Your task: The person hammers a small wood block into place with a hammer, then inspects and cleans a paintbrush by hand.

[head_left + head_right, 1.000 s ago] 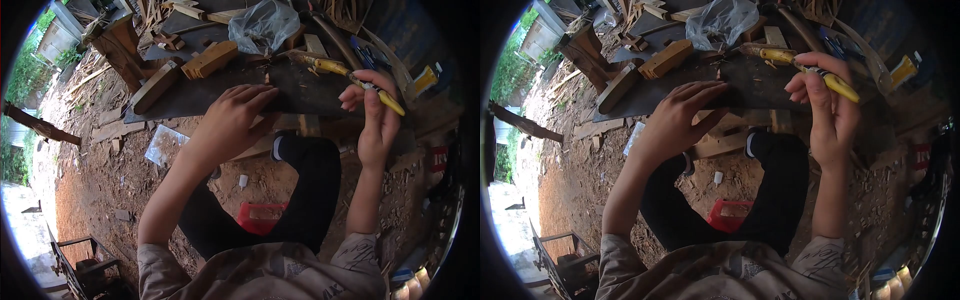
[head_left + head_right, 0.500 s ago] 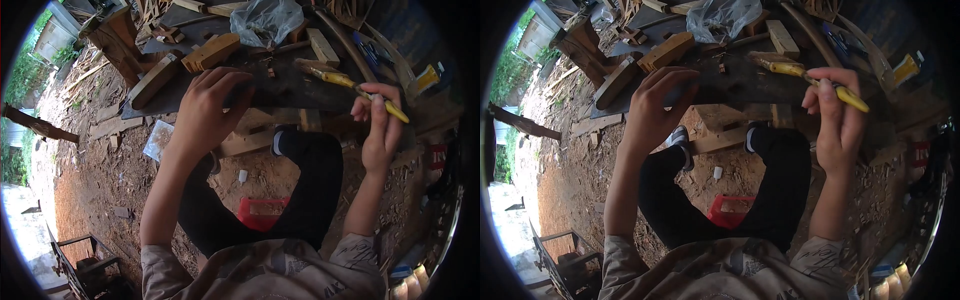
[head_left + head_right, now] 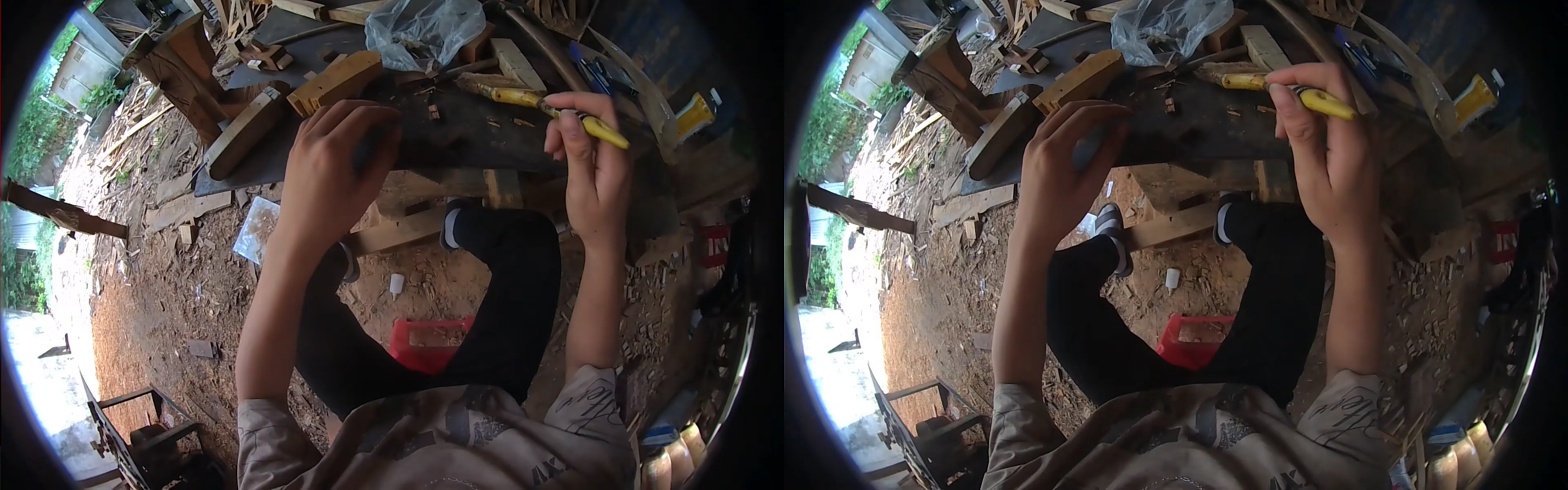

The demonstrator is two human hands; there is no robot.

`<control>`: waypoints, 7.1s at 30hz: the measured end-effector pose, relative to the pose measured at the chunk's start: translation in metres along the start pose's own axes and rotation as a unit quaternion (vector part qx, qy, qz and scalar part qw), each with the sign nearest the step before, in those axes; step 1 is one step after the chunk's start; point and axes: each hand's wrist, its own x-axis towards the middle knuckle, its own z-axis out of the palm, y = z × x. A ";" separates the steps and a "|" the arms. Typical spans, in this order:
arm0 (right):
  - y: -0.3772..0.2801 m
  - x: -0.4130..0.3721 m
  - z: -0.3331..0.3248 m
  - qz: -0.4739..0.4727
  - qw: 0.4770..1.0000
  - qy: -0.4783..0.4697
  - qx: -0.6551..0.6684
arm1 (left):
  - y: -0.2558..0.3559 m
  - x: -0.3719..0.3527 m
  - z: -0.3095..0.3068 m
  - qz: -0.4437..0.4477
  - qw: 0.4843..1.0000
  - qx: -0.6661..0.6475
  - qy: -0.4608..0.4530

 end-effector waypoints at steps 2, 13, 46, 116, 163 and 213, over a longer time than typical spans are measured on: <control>-0.006 -0.008 -0.002 0.007 1.000 -0.013 -0.012 | -0.006 -0.004 0.002 -0.001 1.000 -0.014 0.012; -0.001 0.035 -0.037 -0.248 0.938 0.200 -0.138 | 0.003 -0.014 0.003 0.006 0.998 -0.041 0.047; 0.000 0.102 0.069 -0.040 0.950 -0.136 0.278 | -0.045 -0.050 0.003 -0.005 0.976 -0.096 0.193; -0.028 0.057 0.146 -0.168 0.867 -0.149 0.445 | -0.066 -0.075 0.005 -0.055 0.954 -0.065 0.288; -0.058 -0.065 0.182 -0.009 0.890 -0.194 0.412 | -0.090 -0.099 -0.017 -0.089 0.924 -0.094 0.361; -0.040 0.049 0.125 -0.144 0.869 -0.051 0.471 | -0.069 -0.091 -0.007 -0.078 0.945 -0.057 0.312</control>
